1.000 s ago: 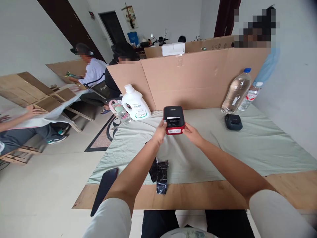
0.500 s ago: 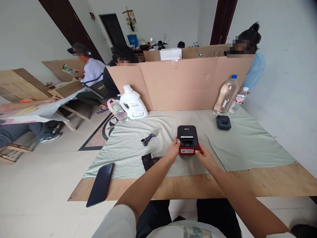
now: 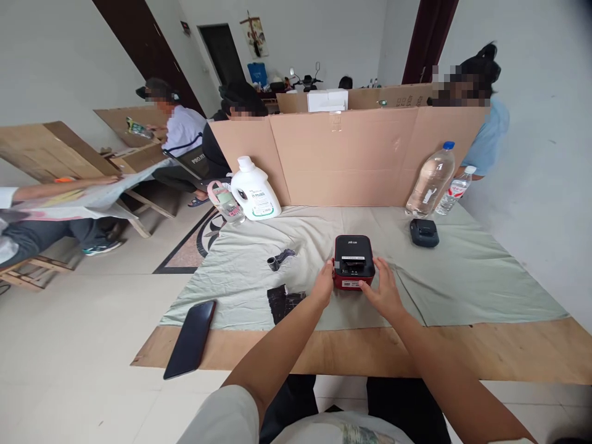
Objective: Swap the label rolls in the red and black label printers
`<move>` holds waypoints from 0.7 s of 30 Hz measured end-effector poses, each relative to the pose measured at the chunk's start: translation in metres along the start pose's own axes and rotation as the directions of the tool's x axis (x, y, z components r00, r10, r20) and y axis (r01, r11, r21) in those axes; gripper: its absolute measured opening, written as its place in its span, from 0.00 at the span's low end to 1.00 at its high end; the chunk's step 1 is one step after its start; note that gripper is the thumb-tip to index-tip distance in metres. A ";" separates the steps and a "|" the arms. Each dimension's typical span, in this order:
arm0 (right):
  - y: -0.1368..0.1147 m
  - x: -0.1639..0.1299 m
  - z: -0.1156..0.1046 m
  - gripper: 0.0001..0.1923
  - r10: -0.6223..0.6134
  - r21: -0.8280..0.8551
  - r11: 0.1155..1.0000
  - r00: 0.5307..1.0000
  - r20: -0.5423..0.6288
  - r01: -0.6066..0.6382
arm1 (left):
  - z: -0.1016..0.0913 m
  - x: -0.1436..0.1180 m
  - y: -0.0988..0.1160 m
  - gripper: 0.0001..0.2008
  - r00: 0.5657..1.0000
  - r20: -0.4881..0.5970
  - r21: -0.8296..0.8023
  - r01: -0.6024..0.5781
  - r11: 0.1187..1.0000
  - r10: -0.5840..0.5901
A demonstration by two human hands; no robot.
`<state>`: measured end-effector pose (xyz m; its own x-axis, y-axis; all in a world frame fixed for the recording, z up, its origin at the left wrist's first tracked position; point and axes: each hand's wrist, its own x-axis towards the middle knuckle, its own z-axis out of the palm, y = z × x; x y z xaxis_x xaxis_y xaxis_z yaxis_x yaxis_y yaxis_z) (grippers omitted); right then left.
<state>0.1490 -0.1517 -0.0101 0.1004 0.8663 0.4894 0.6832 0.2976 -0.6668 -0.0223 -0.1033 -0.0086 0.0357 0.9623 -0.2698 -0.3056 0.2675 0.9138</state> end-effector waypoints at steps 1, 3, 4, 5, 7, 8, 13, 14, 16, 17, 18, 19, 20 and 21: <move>-0.004 0.005 0.000 0.36 -0.075 -0.061 0.995 0.997 0.003 0.075 | -0.002 0.003 0.001 0.22 0.999 -0.035 -0.013 0.019 1.000 -0.019; -0.011 0.013 0.002 0.36 -0.199 -0.134 0.970 0.979 0.042 0.203 | -0.005 0.011 0.002 0.20 0.995 -0.090 -0.045 0.032 0.998 -0.036; -0.013 0.016 0.004 0.36 -0.244 -0.152 0.956 0.968 0.055 0.250 | -0.007 0.015 0.002 0.18 0.994 -0.104 -0.063 0.032 0.997 -0.039; -0.013 0.018 0.006 0.35 -0.276 -0.166 0.945 0.960 0.056 0.281 | -0.007 0.018 0.001 0.18 0.994 -0.107 -0.079 0.030 0.996 -0.038; -0.012 0.019 0.011 0.31 -0.315 -0.186 0.931 0.949 0.035 0.316 | -0.008 0.021 0.000 0.17 0.995 -0.090 -0.103 0.021 0.994 -0.031; -0.010 0.018 0.013 0.29 -0.330 -0.194 0.925 0.944 0.024 0.328 | -0.008 0.022 -0.001 0.17 0.997 -0.076 -0.110 0.016 0.994 -0.025; -0.001 0.010 0.017 0.20 -0.373 -0.209 0.906 0.928 0.020 0.368 | -0.004 0.017 -0.001 0.19 0.999 0.034 -0.096 0.009 0.995 -0.006; 0.000 0.009 0.017 0.20 -0.374 -0.207 0.905 0.927 0.023 0.371 | -0.004 0.016 0.000 0.20 0.999 0.049 -0.089 0.012 0.996 -0.008; 0.000 0.008 0.018 0.19 -0.373 -0.213 0.904 0.927 0.028 0.370 | -0.003 0.015 0.003 0.22 0.998 0.061 -0.069 0.019 0.997 -0.015; 0.000 0.007 0.018 0.19 -0.371 -0.223 0.903 0.928 0.030 0.368 | -0.003 0.014 0.005 0.23 0.998 0.064 -0.054 0.028 0.998 -0.024; 0.000 0.007 0.018 0.19 -0.370 -0.235 0.900 0.928 0.033 0.367 | -0.003 0.014 0.006 0.24 0.997 0.068 -0.038 0.037 0.999 -0.035; 0.000 0.007 0.018 0.20 -0.371 -0.248 0.896 0.928 0.038 0.368 | -0.003 0.014 0.007 0.24 0.996 0.072 -0.020 0.045 0.999 -0.044; 0.000 0.007 0.018 0.20 -0.373 -0.260 0.891 0.927 0.046 0.372 | -0.003 0.014 0.009 0.24 0.996 0.079 -0.002 0.051 0.999 -0.051; 0.000 0.006 0.018 0.20 -0.375 -0.270 0.887 0.925 0.055 0.376 | -0.003 0.014 0.009 0.24 0.995 0.087 0.014 0.053 0.998 -0.054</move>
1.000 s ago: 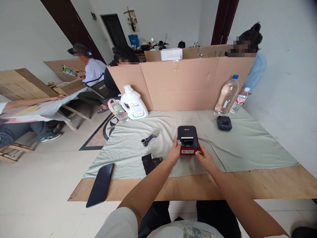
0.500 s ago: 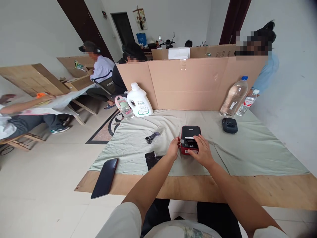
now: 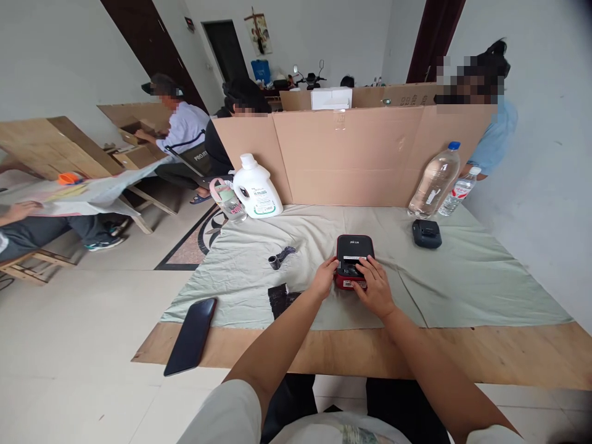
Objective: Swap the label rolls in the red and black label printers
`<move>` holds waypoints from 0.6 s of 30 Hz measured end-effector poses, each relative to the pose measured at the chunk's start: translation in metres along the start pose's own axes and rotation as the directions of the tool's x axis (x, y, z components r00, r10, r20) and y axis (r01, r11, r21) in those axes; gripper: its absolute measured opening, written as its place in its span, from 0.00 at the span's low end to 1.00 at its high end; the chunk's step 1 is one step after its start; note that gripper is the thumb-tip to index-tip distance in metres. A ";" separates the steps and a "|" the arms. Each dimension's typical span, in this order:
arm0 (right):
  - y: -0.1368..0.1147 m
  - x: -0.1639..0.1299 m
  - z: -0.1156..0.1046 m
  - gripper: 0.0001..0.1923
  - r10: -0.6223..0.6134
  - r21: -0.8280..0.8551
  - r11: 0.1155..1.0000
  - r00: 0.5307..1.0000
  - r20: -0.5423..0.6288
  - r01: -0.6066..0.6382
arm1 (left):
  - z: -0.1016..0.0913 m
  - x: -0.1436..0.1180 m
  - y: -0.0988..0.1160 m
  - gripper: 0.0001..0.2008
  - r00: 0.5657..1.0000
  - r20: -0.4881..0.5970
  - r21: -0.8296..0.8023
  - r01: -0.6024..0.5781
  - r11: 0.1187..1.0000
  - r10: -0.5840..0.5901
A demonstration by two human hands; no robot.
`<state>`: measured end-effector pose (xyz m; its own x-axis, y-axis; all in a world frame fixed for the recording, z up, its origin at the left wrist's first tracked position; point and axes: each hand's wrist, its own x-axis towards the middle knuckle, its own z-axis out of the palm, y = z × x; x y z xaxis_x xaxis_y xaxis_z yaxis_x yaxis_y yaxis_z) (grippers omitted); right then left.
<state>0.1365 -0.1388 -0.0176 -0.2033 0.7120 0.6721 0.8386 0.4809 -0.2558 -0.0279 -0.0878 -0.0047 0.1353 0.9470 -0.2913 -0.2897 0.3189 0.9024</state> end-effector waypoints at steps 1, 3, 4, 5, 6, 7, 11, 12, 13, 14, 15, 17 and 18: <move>0.000 0.000 0.000 0.20 -0.003 -0.008 1.000 1.000 0.007 0.003 | 0.000 0.000 0.001 0.25 1.000 0.009 0.013 0.000 1.000 0.000; 0.000 -0.001 0.000 0.21 -0.005 -0.019 1.000 1.000 0.018 0.005 | -0.001 0.000 0.002 0.26 1.000 0.014 0.038 -0.007 0.999 0.006; 0.000 -0.002 0.000 0.21 -0.004 -0.024 1.000 1.000 0.019 0.004 | -0.001 0.000 0.002 0.27 1.000 0.008 0.050 -0.012 0.999 0.012; 0.000 -0.002 0.000 0.21 -0.003 -0.028 1.000 1.000 0.019 0.004 | -0.002 0.000 0.003 0.29 1.000 0.001 0.063 -0.024 0.998 0.024; 0.000 -0.002 0.001 0.21 -0.003 -0.032 0.999 1.000 0.017 0.003 | -0.002 0.001 0.003 0.31 0.999 -0.001 0.078 -0.042 0.996 0.042; -0.001 -0.002 0.001 0.21 -0.002 -0.037 0.999 1.000 0.016 0.003 | -0.002 0.001 0.004 0.33 0.998 0.004 0.095 -0.063 0.994 0.063; -0.002 -0.003 0.001 0.21 0.013 -0.062 0.998 1.000 0.022 -0.012 | -0.003 0.005 0.005 0.29 0.983 0.094 0.177 -0.171 0.969 0.156; -0.003 -0.003 0.001 0.20 0.019 -0.066 0.998 0.999 0.026 -0.017 | -0.003 0.006 0.005 0.27 0.979 0.114 0.196 -0.190 0.962 0.170; -0.003 -0.004 0.001 0.20 0.025 -0.068 0.997 0.999 0.028 -0.023 | -0.003 0.006 0.006 0.25 0.976 0.128 0.211 -0.203 0.956 0.179; -0.003 -0.004 0.001 0.20 0.030 -0.066 0.997 0.999 0.028 -0.029 | -0.003 0.006 0.006 0.25 0.975 0.135 0.221 -0.205 0.953 0.178; -0.004 -0.003 0.001 0.20 0.037 -0.063 0.997 0.999 0.024 -0.036 | -0.003 0.006 0.008 0.26 0.976 0.138 0.227 -0.195 0.954 0.166; -0.006 -0.003 0.001 0.20 0.051 -0.054 0.997 0.999 0.012 -0.050 | -0.002 0.004 0.011 0.27 0.983 0.138 0.226 -0.147 0.963 0.118; -0.006 -0.003 0.001 0.20 0.055 -0.052 0.997 0.998 0.005 -0.055 | -0.001 0.002 0.014 0.28 0.986 0.140 0.222 -0.116 0.968 0.086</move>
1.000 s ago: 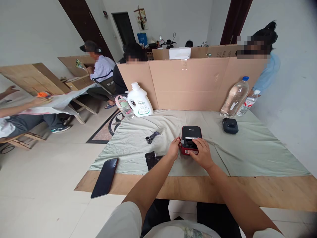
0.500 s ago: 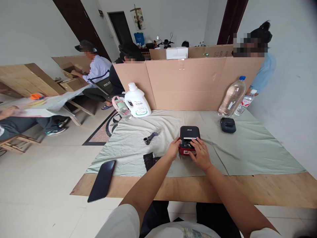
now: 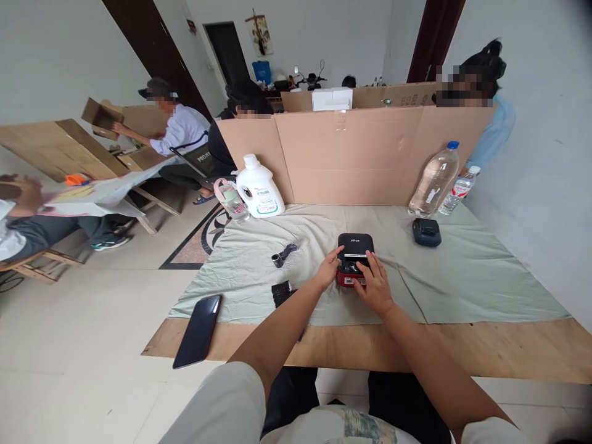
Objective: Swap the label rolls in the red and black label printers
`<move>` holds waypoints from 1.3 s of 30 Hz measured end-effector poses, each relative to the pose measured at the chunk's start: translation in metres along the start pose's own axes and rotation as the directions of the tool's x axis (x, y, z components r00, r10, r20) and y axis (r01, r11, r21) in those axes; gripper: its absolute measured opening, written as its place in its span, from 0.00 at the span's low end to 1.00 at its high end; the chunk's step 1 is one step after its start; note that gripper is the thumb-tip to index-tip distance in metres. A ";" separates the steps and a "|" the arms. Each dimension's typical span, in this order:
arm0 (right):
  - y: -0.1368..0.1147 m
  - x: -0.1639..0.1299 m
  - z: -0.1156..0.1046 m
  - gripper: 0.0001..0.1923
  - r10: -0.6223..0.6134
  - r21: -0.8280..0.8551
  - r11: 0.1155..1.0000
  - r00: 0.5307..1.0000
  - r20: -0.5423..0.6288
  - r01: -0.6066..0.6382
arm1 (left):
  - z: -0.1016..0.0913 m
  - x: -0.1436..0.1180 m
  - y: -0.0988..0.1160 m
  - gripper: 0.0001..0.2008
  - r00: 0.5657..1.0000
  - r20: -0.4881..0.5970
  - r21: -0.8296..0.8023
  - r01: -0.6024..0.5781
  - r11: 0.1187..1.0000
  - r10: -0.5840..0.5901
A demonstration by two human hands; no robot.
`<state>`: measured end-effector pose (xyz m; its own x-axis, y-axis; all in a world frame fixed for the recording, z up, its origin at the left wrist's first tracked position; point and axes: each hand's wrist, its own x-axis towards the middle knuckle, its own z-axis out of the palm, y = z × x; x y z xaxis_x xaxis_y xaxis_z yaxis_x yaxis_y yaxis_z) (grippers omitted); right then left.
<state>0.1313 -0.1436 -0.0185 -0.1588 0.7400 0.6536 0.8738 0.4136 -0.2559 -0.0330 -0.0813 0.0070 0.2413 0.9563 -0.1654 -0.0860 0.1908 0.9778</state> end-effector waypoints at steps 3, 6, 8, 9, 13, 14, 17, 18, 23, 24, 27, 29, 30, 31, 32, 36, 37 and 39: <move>-0.003 0.000 -0.001 0.19 0.012 -0.006 1.000 1.000 -0.014 -0.012 | 0.001 -0.004 0.010 0.31 0.996 0.023 -0.007 0.091 0.996 -0.091; -0.005 0.000 -0.002 0.20 0.015 -0.004 1.000 1.000 -0.018 -0.015 | 0.000 -0.006 0.017 0.35 0.995 0.025 -0.006 0.096 0.995 -0.096; -0.005 -0.002 -0.002 0.20 0.009 -0.002 1.000 1.000 -0.023 -0.009 | -0.002 -0.007 0.018 0.35 0.996 0.024 -0.015 0.084 0.996 -0.083; -0.004 -0.003 -0.001 0.21 0.006 -0.002 1.000 1.000 -0.027 -0.007 | -0.003 -0.006 0.018 0.35 0.996 0.025 -0.019 0.086 0.996 -0.086; -0.003 -0.008 0.002 0.22 -0.002 -0.002 1.000 0.999 -0.044 0.002 | -0.005 -0.003 0.017 0.35 0.990 0.039 -0.024 0.134 0.991 -0.133; -0.003 -0.008 0.003 0.23 -0.006 0.000 1.000 0.999 -0.050 0.006 | -0.006 -0.002 0.017 0.35 0.990 0.035 -0.023 0.138 0.990 -0.138; -0.006 -0.007 0.004 0.23 -0.014 0.012 1.000 0.997 -0.071 0.015 | -0.008 0.001 0.020 0.37 0.987 0.033 -0.002 0.157 0.988 -0.157; -0.008 -0.007 0.004 0.24 -0.010 0.015 1.000 0.997 -0.076 0.011 | -0.009 0.001 0.021 0.38 0.985 0.041 0.006 0.167 0.986 -0.167; -0.011 -0.007 0.002 0.24 0.025 0.015 1.000 0.996 -0.087 -0.024 | -0.008 0.004 0.027 0.39 0.988 0.059 0.042 0.142 0.989 -0.144; -0.010 -0.008 0.002 0.24 0.026 0.014 1.000 0.996 -0.083 -0.025 | -0.007 0.007 0.028 0.38 0.993 0.043 0.041 0.107 0.993 -0.109; -0.007 -0.010 -0.001 0.24 0.017 0.007 1.000 0.999 -0.050 -0.016 | -0.005 0.020 0.029 0.35 0.999 -0.043 0.022 -0.021 1.000 0.022; -0.003 -0.009 -0.003 0.25 0.006 0.004 1.000 1.000 -0.018 -0.006 | -0.004 0.032 0.031 0.34 0.993 -0.082 0.019 -0.081 0.997 0.083; -0.001 -0.007 -0.004 0.26 0.004 0.006 1.000 1.000 -0.004 -0.004 | -0.004 0.039 0.032 0.34 0.991 -0.082 0.019 -0.103 0.994 0.104; 0.002 -0.005 -0.006 0.27 0.005 0.012 1.000 1.000 0.005 -0.005 | -0.004 0.045 0.033 0.33 0.990 -0.070 0.017 -0.122 0.992 0.123; 0.005 -0.001 -0.007 0.28 0.006 0.022 1.000 1.000 0.010 -0.006 | -0.004 0.051 0.034 0.33 0.989 -0.049 0.013 -0.139 0.990 0.140; 0.016 0.014 -0.016 0.25 -0.014 0.105 0.994 0.998 0.057 0.008 | -0.003 0.062 0.037 0.27 0.985 -0.087 0.074 -0.141 0.987 0.147; 0.019 0.017 -0.018 0.25 -0.022 0.135 0.991 0.996 0.081 0.011 | -0.002 0.061 0.036 0.25 0.978 -0.156 0.124 -0.118 0.985 0.137; 0.022 0.018 -0.020 0.25 -0.012 0.203 0.979 0.995 0.101 -0.009 | 0.001 0.059 0.035 0.17 0.952 -0.269 0.256 -0.074 0.964 0.145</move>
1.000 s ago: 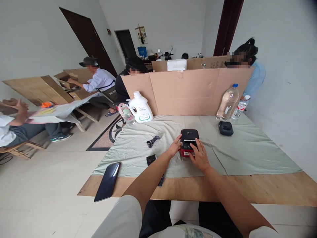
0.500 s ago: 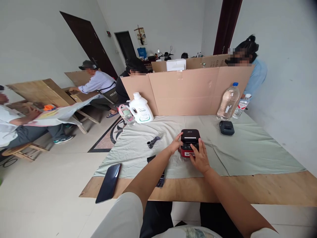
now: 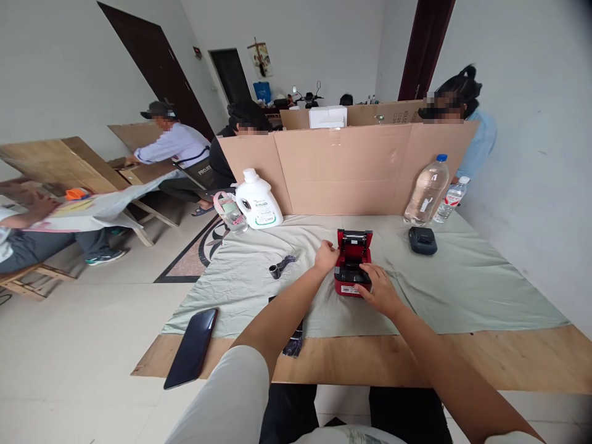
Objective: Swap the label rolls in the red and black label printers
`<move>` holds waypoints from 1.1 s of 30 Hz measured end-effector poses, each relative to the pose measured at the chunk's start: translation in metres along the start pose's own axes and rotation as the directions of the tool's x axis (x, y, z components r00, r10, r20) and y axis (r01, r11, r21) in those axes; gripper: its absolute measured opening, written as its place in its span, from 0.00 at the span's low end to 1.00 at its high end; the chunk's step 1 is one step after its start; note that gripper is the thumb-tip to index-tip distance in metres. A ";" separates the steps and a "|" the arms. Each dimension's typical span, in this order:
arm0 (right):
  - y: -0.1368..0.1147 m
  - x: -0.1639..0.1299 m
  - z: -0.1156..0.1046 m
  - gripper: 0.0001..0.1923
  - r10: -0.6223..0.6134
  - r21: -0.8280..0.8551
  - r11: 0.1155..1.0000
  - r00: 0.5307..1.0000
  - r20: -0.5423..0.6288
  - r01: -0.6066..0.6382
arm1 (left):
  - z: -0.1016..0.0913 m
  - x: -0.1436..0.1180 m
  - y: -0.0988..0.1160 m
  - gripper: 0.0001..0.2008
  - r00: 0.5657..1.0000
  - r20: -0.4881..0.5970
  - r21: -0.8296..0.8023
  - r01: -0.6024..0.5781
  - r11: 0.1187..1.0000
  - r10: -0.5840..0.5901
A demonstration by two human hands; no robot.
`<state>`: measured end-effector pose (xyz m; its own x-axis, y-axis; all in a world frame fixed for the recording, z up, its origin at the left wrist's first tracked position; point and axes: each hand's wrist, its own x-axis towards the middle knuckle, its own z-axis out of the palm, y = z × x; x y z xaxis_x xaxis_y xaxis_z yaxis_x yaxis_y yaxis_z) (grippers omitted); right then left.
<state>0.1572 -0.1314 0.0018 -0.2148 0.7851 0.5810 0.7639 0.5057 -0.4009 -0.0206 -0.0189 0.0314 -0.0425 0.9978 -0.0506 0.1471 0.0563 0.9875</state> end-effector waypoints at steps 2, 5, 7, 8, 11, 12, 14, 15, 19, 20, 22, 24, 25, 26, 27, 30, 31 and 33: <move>0.002 -0.003 0.001 0.24 0.063 0.069 0.996 0.997 -0.053 -0.059 | 0.005 -0.004 0.000 0.08 0.998 0.023 0.112 -0.056 0.992 0.054; 0.004 -0.012 0.009 0.21 0.172 0.155 0.977 0.974 -0.150 -0.148 | 0.018 -0.005 0.000 0.06 0.959 0.242 0.120 -0.183 0.976 0.151; 0.004 -0.018 0.015 0.20 0.186 0.177 0.972 0.968 -0.169 -0.156 | 0.030 0.001 0.001 0.06 0.924 0.343 0.116 -0.222 0.968 0.171; 0.005 -0.020 0.018 0.19 0.182 0.178 0.972 0.968 -0.172 -0.151 | 0.036 0.005 0.001 0.07 0.911 0.377 0.143 -0.235 0.961 0.167; 0.006 -0.025 0.022 0.19 0.175 0.165 0.975 0.970 -0.169 -0.147 | 0.053 0.020 -0.001 0.10 0.892 0.443 0.330 -0.254 0.909 0.088; 0.007 -0.025 0.023 0.19 0.173 0.163 0.976 0.971 -0.164 -0.146 | 0.059 0.025 -0.002 0.11 0.890 0.454 0.407 -0.244 0.880 0.037; 0.008 -0.026 0.023 0.19 0.165 0.162 0.977 0.974 -0.154 -0.140 | 0.068 0.033 -0.004 0.15 0.891 0.451 0.520 -0.213 0.827 -0.055; 0.008 -0.026 0.023 0.19 0.162 0.162 0.977 0.975 -0.151 -0.138 | 0.072 0.035 -0.004 0.16 0.890 0.448 0.547 -0.200 0.813 -0.082; 0.008 -0.026 0.024 0.20 0.163 0.151 0.978 0.975 -0.153 -0.140 | 0.078 0.039 0.000 0.18 0.884 0.461 0.526 -0.205 0.825 -0.074; 0.008 -0.026 0.024 0.20 0.164 0.148 0.979 0.975 -0.153 -0.141 | 0.076 0.037 0.002 0.18 0.879 0.472 0.518 -0.214 0.828 -0.068; 0.007 -0.027 0.023 0.20 0.163 0.143 0.980 0.975 -0.151 -0.141 | 0.069 0.032 0.010 0.20 0.859 0.510 0.501 -0.254 0.828 -0.045; 0.006 -0.027 0.023 0.20 0.167 0.140 0.979 0.975 -0.146 -0.146 | 0.056 0.023 0.021 0.20 0.833 0.553 0.459 -0.315 0.831 0.011; 0.006 -0.027 0.022 0.20 0.168 0.140 0.979 0.975 -0.144 -0.148 | 0.049 0.018 0.026 0.20 0.824 0.564 0.426 -0.346 0.836 0.053; 0.007 -0.027 0.021 0.20 0.170 0.140 0.979 0.976 -0.139 -0.151 | 0.040 0.012 0.031 0.19 0.819 0.565 0.387 -0.369 0.845 0.099; 0.007 -0.027 0.020 0.20 0.172 0.140 0.978 0.976 -0.131 -0.154 | 0.030 0.007 0.036 0.19 0.820 0.555 0.344 -0.379 0.859 0.140; 0.006 -0.027 0.017 0.20 0.175 0.145 0.977 0.979 -0.103 -0.159 | -0.010 -0.006 0.051 0.17 0.824 0.529 0.191 -0.346 0.918 0.201; 0.005 -0.027 0.016 0.20 0.178 0.147 0.976 0.980 -0.093 -0.163 | -0.027 -0.009 0.055 0.17 0.821 0.532 0.132 -0.322 0.937 0.207; 0.004 -0.027 0.015 0.21 0.194 0.155 0.971 0.978 -0.076 -0.181 | -0.067 -0.012 0.063 0.18 0.815 0.533 0.025 -0.286 0.958 0.229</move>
<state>0.1571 -0.1459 -0.0259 -0.0156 0.8388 0.5442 0.6861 0.4049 -0.6044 -0.0774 -0.0299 0.1040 0.5256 0.8441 0.1058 0.1777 -0.2306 0.9567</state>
